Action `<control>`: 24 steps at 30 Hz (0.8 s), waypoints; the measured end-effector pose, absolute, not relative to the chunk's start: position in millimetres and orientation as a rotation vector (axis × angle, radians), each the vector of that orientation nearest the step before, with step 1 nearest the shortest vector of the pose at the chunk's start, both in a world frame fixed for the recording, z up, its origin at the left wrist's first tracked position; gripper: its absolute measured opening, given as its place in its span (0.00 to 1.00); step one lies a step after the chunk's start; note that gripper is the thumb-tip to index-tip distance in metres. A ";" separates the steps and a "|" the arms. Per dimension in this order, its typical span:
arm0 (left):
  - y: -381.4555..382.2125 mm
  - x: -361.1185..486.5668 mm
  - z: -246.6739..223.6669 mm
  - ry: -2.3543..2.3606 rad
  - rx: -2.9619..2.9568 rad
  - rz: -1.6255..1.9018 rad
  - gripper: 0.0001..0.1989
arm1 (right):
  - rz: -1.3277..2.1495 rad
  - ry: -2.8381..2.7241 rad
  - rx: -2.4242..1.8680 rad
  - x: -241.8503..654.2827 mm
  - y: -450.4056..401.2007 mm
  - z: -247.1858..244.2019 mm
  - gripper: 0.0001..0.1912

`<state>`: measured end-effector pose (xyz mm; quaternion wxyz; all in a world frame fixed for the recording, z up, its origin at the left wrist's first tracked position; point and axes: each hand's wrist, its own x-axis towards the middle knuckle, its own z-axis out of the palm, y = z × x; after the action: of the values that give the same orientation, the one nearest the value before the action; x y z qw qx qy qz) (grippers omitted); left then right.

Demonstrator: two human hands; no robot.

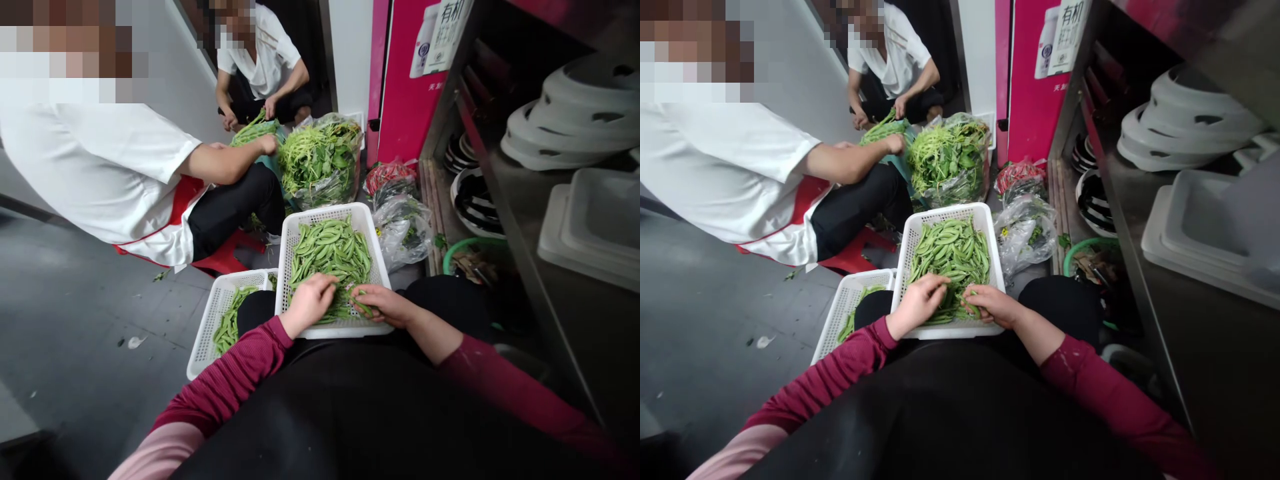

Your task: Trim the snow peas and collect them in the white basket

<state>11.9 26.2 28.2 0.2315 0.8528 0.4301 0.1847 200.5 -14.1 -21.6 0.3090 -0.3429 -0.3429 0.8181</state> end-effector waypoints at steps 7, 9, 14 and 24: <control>20.9 25.4 41.3 0.752 2.831 -0.243 0.11 | 2.078 -1.152 -1.049 201.8 -13.2 -19.5 0.15; 30.9 26.4 44.1 0.680 2.757 -0.225 0.09 | 1.862 -1.409 -1.140 201.5 -13.5 -15.8 0.15; 39.2 43.2 26.8 0.966 2.164 0.278 0.13 | 1.036 -1.513 -1.356 202.7 -14.5 -3.9 0.10; 11.9 60.2 -27.0 0.972 2.405 -0.124 0.20 | 0.782 -0.720 -1.320 239.5 5.5 -17.8 0.11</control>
<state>60.2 11.9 -27.0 0.2689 0.8921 0.3603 -0.0460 239.5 5.5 -17.8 0.6620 -0.5836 -0.3186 0.3460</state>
